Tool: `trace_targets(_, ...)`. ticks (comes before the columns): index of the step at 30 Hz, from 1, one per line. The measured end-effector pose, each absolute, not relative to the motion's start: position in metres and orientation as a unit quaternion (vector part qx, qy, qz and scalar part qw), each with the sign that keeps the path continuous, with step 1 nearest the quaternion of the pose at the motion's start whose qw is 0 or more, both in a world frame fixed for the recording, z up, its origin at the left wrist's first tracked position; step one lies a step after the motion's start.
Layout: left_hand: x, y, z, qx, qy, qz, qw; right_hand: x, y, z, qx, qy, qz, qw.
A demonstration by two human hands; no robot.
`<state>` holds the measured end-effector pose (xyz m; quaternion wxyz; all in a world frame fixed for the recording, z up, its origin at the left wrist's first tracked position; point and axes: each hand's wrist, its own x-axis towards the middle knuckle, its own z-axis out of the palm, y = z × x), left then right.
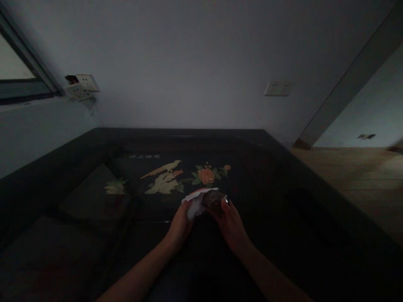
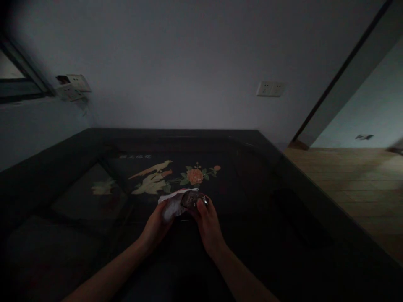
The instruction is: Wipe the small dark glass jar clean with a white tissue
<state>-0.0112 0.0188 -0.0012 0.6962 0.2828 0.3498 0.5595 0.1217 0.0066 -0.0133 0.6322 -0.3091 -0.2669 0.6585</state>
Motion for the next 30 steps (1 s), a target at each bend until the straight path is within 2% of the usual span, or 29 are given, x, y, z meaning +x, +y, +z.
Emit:
trace_targets(5, -0.015, 0.015, -0.001, 0.377, 0.27, 0.505, 0.729, 0.119, 0.005, -0.011, -0.314, -0.232, 0.671, 0.63)
trace_targets(8, -0.019, 0.013, 0.002, 0.425, 0.279, 0.48, 0.715, 0.118, 0.006, -0.01, -0.311, -0.21, 0.682, 0.628)
trace_targets(13, -0.02, 0.01, 0.0, 0.54, 0.378, 0.469, 0.589, 0.114, 0.001, -0.008, -0.331, -0.195, 0.695, 0.608)
trace_targets(16, -0.019, 0.006, -0.001, 0.622, 0.389, 0.457, 0.503, 0.112, -0.004, -0.005, -0.35, -0.226, 0.689, 0.593)
trace_targets(19, -0.018, 0.003, 0.001, 0.655, 0.384, 0.453, 0.466, 0.111, -0.007, -0.005, -0.341, -0.245, 0.695, 0.584)
trace_targets(30, -0.015, 0.014, -0.007, 0.442, 0.44, 0.508, 0.595, 0.11, -0.004, -0.015, -0.29, -0.162, 0.749, 0.573)
